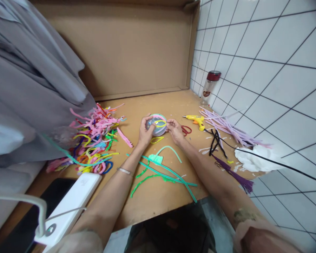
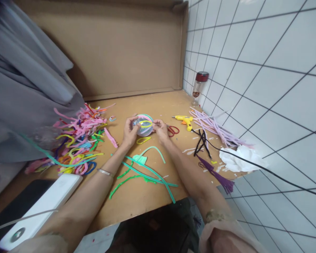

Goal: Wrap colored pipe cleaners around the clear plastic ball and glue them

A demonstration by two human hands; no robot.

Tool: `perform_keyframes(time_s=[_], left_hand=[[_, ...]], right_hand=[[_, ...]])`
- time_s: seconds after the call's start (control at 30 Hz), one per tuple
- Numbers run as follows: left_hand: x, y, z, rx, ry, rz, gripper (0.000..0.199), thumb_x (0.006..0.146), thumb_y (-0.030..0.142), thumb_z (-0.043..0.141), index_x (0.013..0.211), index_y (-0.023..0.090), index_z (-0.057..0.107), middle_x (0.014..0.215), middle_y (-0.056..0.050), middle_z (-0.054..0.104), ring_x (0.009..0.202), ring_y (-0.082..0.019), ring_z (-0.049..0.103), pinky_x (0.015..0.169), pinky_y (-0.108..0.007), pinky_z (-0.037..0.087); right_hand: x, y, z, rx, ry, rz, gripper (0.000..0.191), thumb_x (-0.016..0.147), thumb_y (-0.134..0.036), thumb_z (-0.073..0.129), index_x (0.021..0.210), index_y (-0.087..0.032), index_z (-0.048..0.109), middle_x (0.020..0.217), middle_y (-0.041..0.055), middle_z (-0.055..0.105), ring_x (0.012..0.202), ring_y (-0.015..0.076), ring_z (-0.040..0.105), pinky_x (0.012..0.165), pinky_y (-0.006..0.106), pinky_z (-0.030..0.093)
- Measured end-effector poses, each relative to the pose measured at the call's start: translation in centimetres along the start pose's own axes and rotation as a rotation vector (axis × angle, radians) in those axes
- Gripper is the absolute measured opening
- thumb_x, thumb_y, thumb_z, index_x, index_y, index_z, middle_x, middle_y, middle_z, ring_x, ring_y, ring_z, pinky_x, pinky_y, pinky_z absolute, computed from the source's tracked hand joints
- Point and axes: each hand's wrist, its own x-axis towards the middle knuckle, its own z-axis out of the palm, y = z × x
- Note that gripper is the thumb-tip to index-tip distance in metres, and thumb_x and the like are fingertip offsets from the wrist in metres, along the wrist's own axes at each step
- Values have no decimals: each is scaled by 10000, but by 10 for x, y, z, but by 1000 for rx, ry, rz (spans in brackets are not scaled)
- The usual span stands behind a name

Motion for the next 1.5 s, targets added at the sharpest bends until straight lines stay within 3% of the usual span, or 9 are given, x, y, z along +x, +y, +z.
perform_keyframes(time_s=[0.47,0.9,1.17,1.5], left_hand=[[-3,1,0,6,-4,12,396,897,459,608,1192,194,588,1398,-161,589,1370,-283,539,1186,-494,386],[-5,-2,1,-10,5,13,420,919,506,602,1212,206,579,1437,-164,565,1379,-283,534,1177,-501,398],[-6,4,3,39,-39,67,406,951,489,565,1233,198,584,1410,-171,585,1417,-285,500,1190,-519,376],[-8,13,4,39,-39,66,446,964,558,514,1222,205,602,1394,-167,596,1420,-296,494,1185,-529,377]], right_hand=[[-5,-1,8,48,-5,-31,473,455,-302,844,830,-235,563,725,-92,509,666,84,478,647,222,419],[-3,7,7,-26,-9,-100,552,471,-354,874,904,-246,549,810,-61,486,719,105,458,673,246,402],[0,13,1,-226,8,-192,589,516,-391,893,949,-251,519,821,-66,495,702,101,459,652,239,396],[-2,15,4,-288,52,-237,573,547,-407,877,955,-248,509,816,-58,478,707,112,460,657,251,410]])
